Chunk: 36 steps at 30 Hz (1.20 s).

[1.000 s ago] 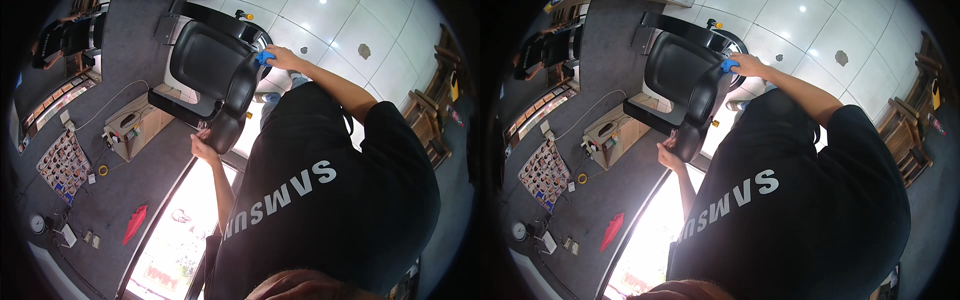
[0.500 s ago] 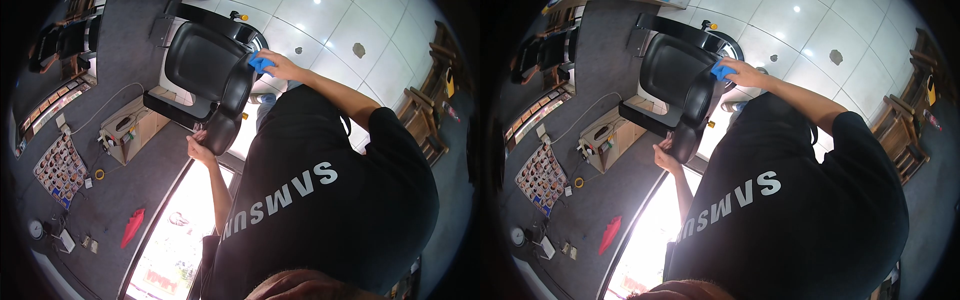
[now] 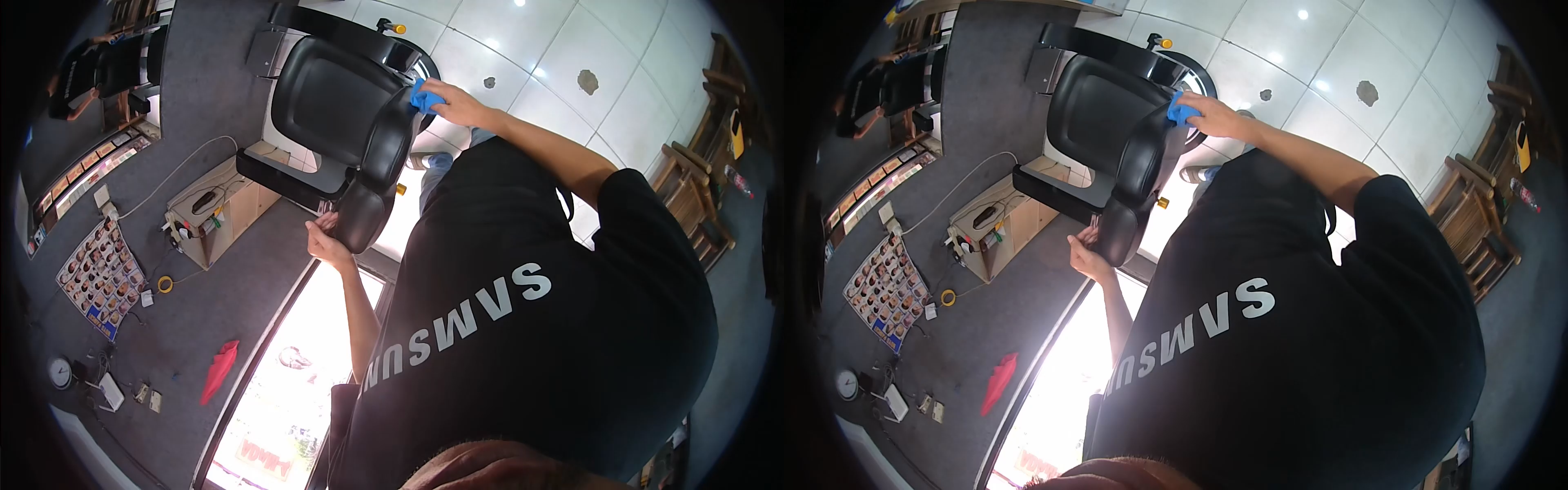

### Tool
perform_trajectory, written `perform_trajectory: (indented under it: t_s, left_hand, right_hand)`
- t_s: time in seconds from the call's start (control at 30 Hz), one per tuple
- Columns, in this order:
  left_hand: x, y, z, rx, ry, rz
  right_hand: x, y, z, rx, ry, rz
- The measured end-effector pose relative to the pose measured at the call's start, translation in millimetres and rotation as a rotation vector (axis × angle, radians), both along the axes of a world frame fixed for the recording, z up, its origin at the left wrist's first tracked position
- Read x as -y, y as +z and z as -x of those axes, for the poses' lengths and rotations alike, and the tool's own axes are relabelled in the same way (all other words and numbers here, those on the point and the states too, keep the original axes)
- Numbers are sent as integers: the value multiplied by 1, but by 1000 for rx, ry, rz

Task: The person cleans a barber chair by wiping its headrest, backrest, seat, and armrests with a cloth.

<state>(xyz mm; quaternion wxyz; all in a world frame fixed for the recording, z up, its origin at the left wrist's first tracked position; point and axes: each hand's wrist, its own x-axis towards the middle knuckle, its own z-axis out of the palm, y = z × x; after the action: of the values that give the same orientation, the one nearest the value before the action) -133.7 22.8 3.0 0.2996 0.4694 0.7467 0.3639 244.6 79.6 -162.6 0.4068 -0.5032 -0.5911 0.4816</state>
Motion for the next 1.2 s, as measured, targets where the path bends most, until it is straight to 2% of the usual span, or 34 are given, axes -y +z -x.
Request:
perform_trajectory:
  t_s: [0.07, 0.17, 0.27, 0.37, 0.4, 0.53, 0.77, 0.8, 0.9, 1.03, 1.13, 1.2]
  left_hand:
    - [2, 1, 2, -3, 1, 4]
    - [0, 0, 0, -6, -10, -2]
    - [0, 0, 3, -3, -4, 4]
    - [0, 1, 1, 5, -7, 3]
    - [1, 1, 1, -3, -12, 1]
    - [1, 0, 2, 13, -4, -5]
    - [1, 1, 1, 11, -9, 4]
    - [0, 0, 2, 7, -12, -8]
    - [0, -3, 3, 20, -19, -22]
    - [0, -2, 3, 26, -22, -17]
    - [0, -2, 2, 19, -30, -25]
    - [0, -2, 2, 22, -30, -24]
  right_hand:
    - [6, 13, 4, -86, -16, -42]
    - [11, 41, -2, -170, 34, 41]
    - [9, 43, -12, -301, 97, -6]
    - [4, 49, -31, -622, -116, 461]
    - [2, 50, -38, -811, -173, 566]
    - [-1, 17, -51, -704, -207, 761]
    - [-11, -16, -34, 199, 50, 363]
    - [-12, 2, -36, 238, 153, 360]
    - [-17, -8, -23, 275, 193, 458]
    - [-19, -19, -16, 170, 115, 586]
    - [-19, -22, -10, 304, 112, 467]
    - [-18, -19, -10, 283, 141, 383]
